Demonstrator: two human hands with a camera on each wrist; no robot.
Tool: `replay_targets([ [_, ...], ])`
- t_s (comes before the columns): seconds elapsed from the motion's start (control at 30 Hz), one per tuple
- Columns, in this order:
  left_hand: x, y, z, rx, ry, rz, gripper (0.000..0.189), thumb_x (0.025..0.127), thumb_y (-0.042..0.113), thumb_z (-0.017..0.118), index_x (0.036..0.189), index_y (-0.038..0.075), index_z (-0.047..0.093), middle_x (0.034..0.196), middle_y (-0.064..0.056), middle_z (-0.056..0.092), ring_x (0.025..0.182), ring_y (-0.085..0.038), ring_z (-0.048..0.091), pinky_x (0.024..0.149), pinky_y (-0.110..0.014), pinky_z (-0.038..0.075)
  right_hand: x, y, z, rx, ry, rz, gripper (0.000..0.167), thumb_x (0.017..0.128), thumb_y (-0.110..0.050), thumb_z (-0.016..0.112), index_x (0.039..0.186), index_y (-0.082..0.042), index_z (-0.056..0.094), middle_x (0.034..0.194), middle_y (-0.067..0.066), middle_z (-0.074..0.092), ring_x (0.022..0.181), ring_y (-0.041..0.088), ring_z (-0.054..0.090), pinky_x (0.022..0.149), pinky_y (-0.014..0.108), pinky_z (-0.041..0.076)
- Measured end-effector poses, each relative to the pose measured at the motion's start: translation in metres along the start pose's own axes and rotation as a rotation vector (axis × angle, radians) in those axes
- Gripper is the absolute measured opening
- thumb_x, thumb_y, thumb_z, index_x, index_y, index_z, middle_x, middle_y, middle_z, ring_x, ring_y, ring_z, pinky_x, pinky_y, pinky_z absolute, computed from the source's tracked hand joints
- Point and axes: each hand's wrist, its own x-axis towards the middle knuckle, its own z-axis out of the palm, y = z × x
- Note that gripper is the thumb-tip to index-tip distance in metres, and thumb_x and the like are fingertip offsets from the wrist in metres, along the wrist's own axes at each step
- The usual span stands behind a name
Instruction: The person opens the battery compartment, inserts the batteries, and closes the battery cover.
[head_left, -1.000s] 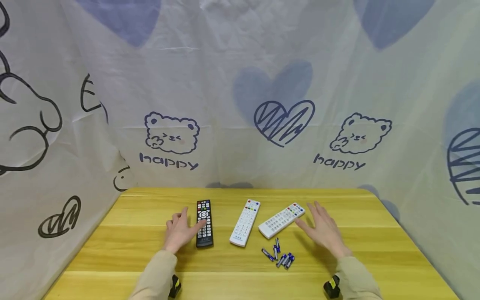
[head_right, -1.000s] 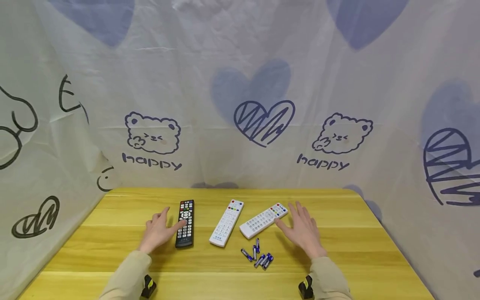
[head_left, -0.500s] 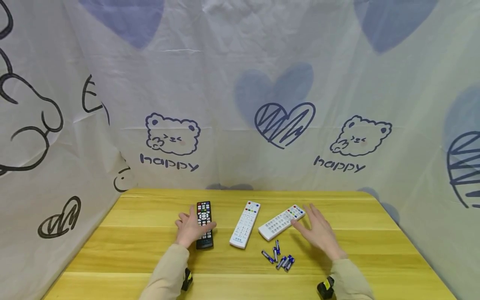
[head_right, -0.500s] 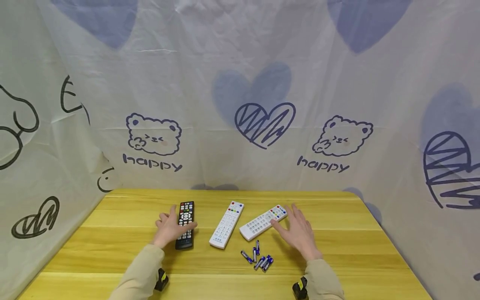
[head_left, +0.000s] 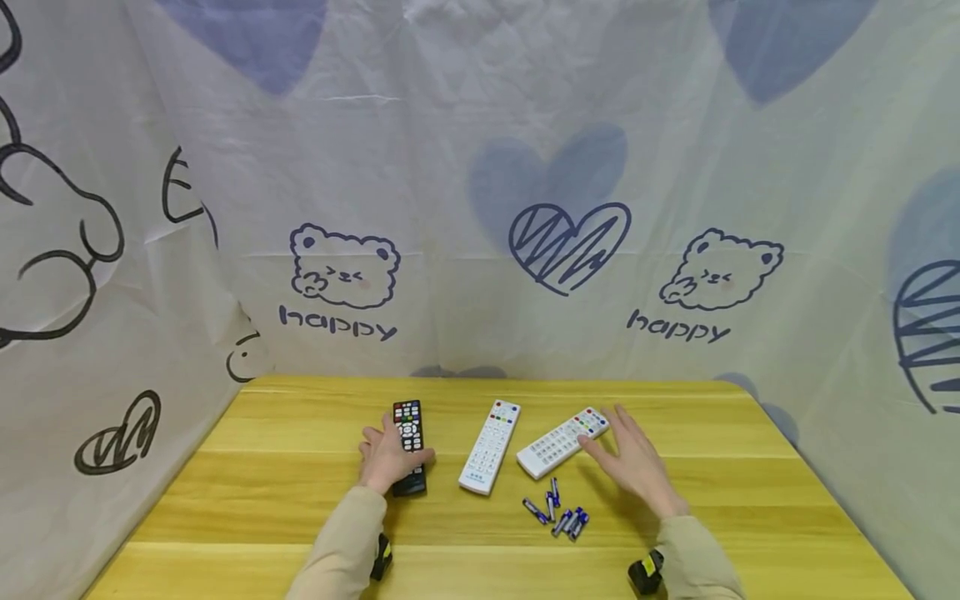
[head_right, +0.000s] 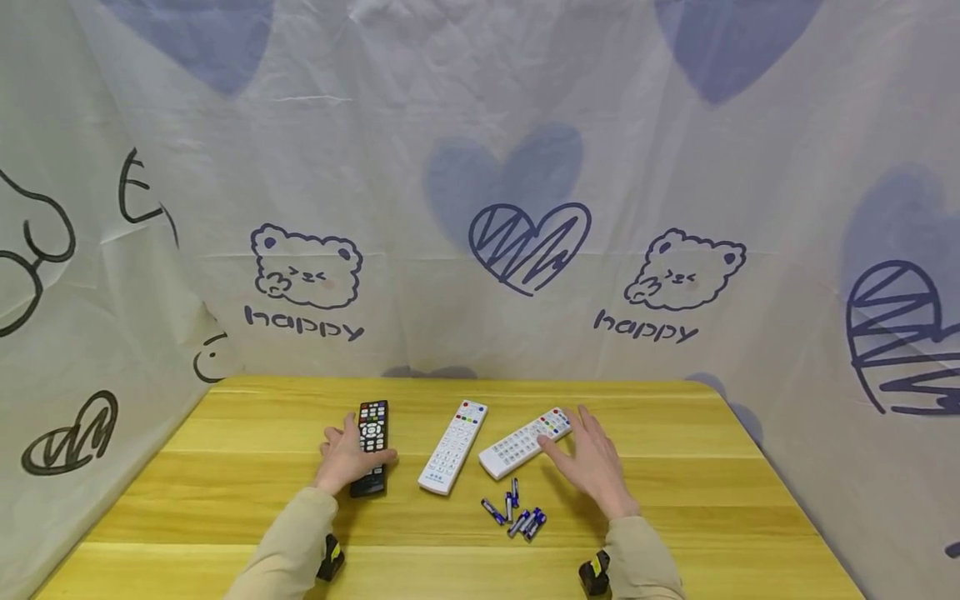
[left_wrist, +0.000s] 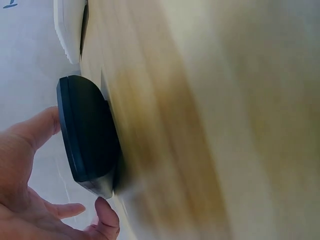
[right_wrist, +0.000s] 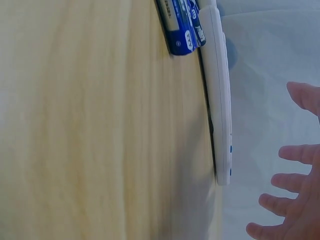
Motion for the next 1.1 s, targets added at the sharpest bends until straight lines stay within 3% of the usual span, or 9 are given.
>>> replay_targets([
  [0.27,-0.0010,0.0002,-0.0004,-0.006,-0.014,0.003,0.099,0.077,0.024,0.081,0.150,-0.011,0.023,0.122,-0.038,0.036,0.100,-0.048,0.044,0.082,-0.055,0.048,-0.0014,-0.0026,0.0043,0.005,-0.007,-0.008,0.081,0.100,-0.059,0.048,0.156,-0.004,0.031,0.164,0.030,0.016,0.149,0.053,0.022,0.121,0.070,0.022],
  [0.57,0.0011,0.0018,0.0015,0.045,-0.022,0.001,0.102,0.080,0.030,0.083,0.150,-0.014,0.023,0.132,-0.043,0.038,0.111,-0.057,0.049,0.091,-0.062,0.051,-0.0010,-0.0036,0.0064,0.022,-0.009,-0.004,0.079,0.100,-0.058,0.049,0.156,-0.005,0.032,0.164,0.030,0.015,0.150,0.052,0.021,0.121,0.071,0.021],
  [0.83,0.0037,-0.0005,-0.0003,0.064,-0.008,0.025,0.071,0.082,0.024,0.075,0.131,-0.015,0.041,0.111,-0.034,0.048,0.091,-0.043,0.050,0.077,-0.051,0.050,-0.0019,-0.0063,0.0069,0.026,-0.009,-0.001,0.078,0.100,-0.056,0.051,0.156,-0.005,0.032,0.164,0.030,0.016,0.149,0.052,0.021,0.121,0.071,0.021],
  [1.1,-0.0016,-0.0033,-0.0014,0.003,0.002,0.065,0.068,0.084,0.026,0.071,0.128,-0.018,0.044,0.106,-0.032,0.051,0.084,-0.036,0.053,0.071,-0.044,0.051,-0.0051,-0.0086,0.0075,0.038,-0.019,-0.006,0.078,0.100,-0.054,0.051,0.156,-0.004,0.031,0.165,0.029,0.015,0.150,0.051,0.020,0.122,0.070,0.020],
])
